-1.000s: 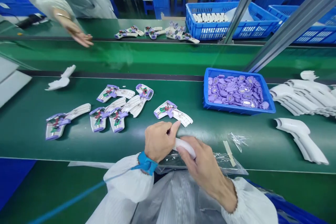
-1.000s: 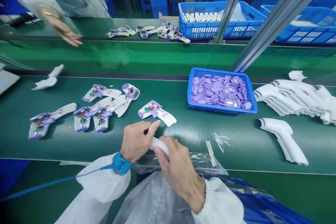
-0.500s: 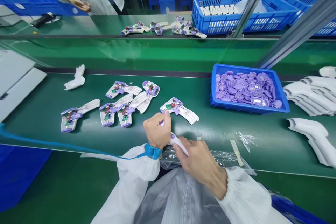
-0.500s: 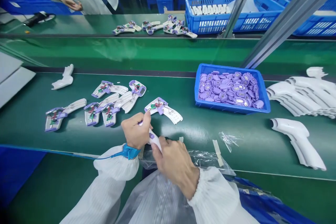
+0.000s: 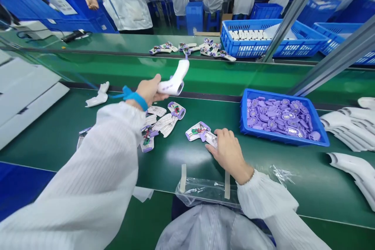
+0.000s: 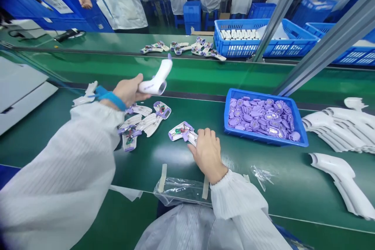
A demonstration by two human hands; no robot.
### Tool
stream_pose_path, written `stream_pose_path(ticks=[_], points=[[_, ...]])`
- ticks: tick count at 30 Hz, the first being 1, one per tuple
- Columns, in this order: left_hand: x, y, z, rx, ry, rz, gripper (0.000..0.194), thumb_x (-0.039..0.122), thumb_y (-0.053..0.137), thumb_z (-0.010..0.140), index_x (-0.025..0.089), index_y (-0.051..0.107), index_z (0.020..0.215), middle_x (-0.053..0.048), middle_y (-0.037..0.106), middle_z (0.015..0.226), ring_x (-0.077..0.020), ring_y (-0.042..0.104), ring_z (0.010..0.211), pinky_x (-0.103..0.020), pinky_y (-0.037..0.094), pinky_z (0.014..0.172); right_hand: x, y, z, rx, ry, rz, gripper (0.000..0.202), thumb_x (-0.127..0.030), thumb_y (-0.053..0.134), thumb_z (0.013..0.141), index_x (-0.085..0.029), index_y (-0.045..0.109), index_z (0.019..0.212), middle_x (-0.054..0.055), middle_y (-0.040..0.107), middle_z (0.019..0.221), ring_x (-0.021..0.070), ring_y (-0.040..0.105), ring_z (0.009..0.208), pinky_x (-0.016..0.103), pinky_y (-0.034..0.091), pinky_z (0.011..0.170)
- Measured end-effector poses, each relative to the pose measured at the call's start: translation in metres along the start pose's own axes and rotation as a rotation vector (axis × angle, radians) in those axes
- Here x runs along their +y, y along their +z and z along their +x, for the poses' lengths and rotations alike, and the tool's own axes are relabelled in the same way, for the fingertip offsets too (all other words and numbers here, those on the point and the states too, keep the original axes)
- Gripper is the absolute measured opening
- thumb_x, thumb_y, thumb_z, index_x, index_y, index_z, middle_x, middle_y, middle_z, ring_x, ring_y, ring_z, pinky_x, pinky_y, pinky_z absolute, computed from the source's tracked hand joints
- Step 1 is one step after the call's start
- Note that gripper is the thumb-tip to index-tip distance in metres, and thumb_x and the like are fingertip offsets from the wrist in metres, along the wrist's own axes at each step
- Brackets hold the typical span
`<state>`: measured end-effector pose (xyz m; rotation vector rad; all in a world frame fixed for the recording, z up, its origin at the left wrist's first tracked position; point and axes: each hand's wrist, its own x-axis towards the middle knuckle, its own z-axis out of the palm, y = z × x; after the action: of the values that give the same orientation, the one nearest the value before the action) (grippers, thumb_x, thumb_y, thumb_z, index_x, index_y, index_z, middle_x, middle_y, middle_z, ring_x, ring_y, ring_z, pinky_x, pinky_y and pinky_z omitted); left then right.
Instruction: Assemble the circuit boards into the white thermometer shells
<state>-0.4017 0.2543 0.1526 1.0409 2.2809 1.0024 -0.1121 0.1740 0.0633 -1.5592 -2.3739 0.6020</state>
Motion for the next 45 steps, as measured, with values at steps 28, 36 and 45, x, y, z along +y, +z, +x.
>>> stream_pose_path(ticks=[28, 36, 45], points=[[-0.007, 0.077, -0.227, -0.683, 0.488, -0.158, 0.006, 0.022, 0.067, 0.087, 0.021, 0.066, 0.094, 0.004, 0.068, 0.089, -0.0126, 0.059, 0.081, -0.024, 0.042, 0.075, 0.012, -0.07, -0.084, 0.282, -0.258, 0.212, 0.01, -0.03, 0.06, 0.095, -0.031, 0.069, 0.1, 0.0, 0.068, 0.1, 0.0197, 0.056, 0.095, 0.041, 0.036, 0.087], [-0.008, 0.074, -0.224, -0.747, 0.502, -0.157, 0.011, 0.029, 0.07, 0.085, 0.02, 0.067, 0.091, 0.004, 0.069, 0.087, -0.0127, 0.058, 0.078, -0.024, 0.039, 0.074, 0.01, -0.075, -0.077, 0.184, -0.314, 0.195, 0.029, -0.024, 0.05, 0.1, -0.037, 0.062, 0.123, 0.0, 0.063, 0.119, 0.0193, 0.055, 0.106, 0.04, 0.036, 0.091], [-0.018, 0.071, -0.224, -0.816, 0.463, -0.212, 0.021, 0.036, 0.069, 0.085, 0.015, 0.067, 0.088, 0.003, 0.064, 0.081, -0.0102, 0.052, 0.074, -0.02, 0.037, 0.07, 0.021, -0.06, -0.08, 0.38, -0.489, 0.12, 0.017, -0.035, 0.052, 0.098, -0.027, 0.066, 0.104, 0.003, 0.069, 0.105, 0.0212, 0.06, 0.095, 0.038, 0.04, 0.084]])
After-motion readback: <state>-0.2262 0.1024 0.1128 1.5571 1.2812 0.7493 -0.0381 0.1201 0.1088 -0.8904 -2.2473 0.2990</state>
